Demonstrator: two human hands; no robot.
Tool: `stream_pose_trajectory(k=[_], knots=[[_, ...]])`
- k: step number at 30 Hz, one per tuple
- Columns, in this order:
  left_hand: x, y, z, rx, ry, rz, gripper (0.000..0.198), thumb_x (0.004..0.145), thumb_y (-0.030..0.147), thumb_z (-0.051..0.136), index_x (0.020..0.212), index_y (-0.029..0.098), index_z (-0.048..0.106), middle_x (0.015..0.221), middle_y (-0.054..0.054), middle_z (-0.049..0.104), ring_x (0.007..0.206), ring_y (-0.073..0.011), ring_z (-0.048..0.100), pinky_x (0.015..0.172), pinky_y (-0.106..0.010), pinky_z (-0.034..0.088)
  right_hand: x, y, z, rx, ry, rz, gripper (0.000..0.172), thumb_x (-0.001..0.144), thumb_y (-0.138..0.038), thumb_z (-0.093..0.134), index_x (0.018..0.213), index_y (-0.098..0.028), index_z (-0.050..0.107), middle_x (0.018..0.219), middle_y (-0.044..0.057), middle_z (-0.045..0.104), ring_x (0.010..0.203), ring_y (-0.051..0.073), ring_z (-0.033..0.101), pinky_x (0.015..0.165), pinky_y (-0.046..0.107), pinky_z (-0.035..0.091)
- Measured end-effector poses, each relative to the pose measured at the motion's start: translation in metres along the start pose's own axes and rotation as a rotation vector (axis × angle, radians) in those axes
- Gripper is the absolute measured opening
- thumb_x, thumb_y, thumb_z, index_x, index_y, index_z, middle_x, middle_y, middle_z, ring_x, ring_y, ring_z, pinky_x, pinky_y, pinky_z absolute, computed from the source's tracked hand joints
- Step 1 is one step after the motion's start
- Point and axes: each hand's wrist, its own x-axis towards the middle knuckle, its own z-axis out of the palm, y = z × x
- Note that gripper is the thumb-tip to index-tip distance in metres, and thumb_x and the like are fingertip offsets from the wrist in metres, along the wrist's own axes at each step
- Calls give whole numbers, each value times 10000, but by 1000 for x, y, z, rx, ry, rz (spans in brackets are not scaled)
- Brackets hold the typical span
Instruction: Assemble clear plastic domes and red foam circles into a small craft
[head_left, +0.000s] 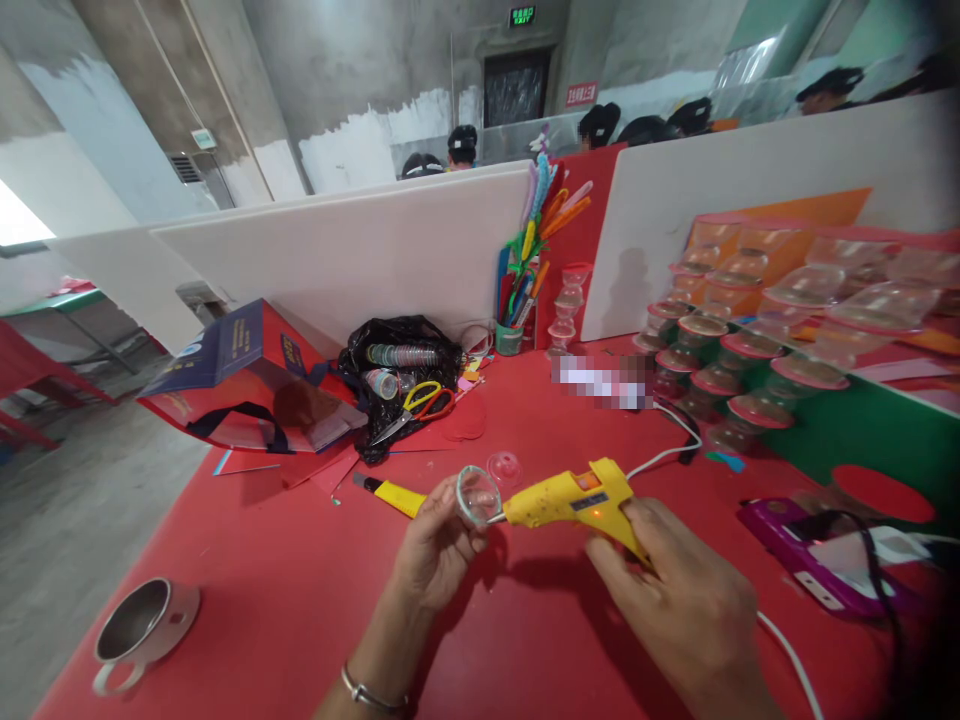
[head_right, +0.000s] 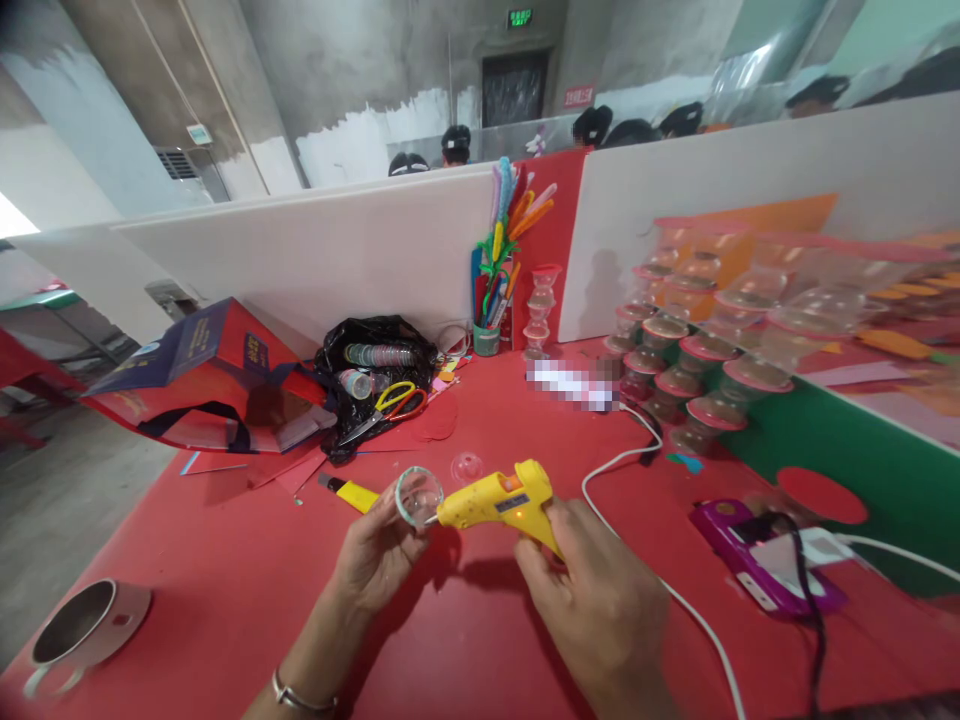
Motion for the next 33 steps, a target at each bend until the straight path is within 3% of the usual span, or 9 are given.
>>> stream_pose_trajectory(k=[8,23,33], knots=[[1,-1,-3,23,-13,3,326,825,256,732,1110,133,630,935,-65,733,720,-114,705,650,-189,568,-5,6,0,-42,-4,26,135,910,-250,480,848,-199,588,627,-14,571,538,137,515,526,259,347],[-1,-3,8,41,0,12,343,789,275,771,1064,114,644,889,-78,738,722,-130,701,616,-179,535,-3,-3,0,17,-15,42,128,916,-269,493,847,-206,581,649,-15,572,550,136,527,555,264,379],[-1,-3,8,57,-7,5,356,772,296,783,1068,128,677,857,-53,734,634,-108,679,555,-173,521,5,-9,0,45,3,21,80,875,-184,496,842,-203,566,635,-26,553,518,121,499,542,258,363]])
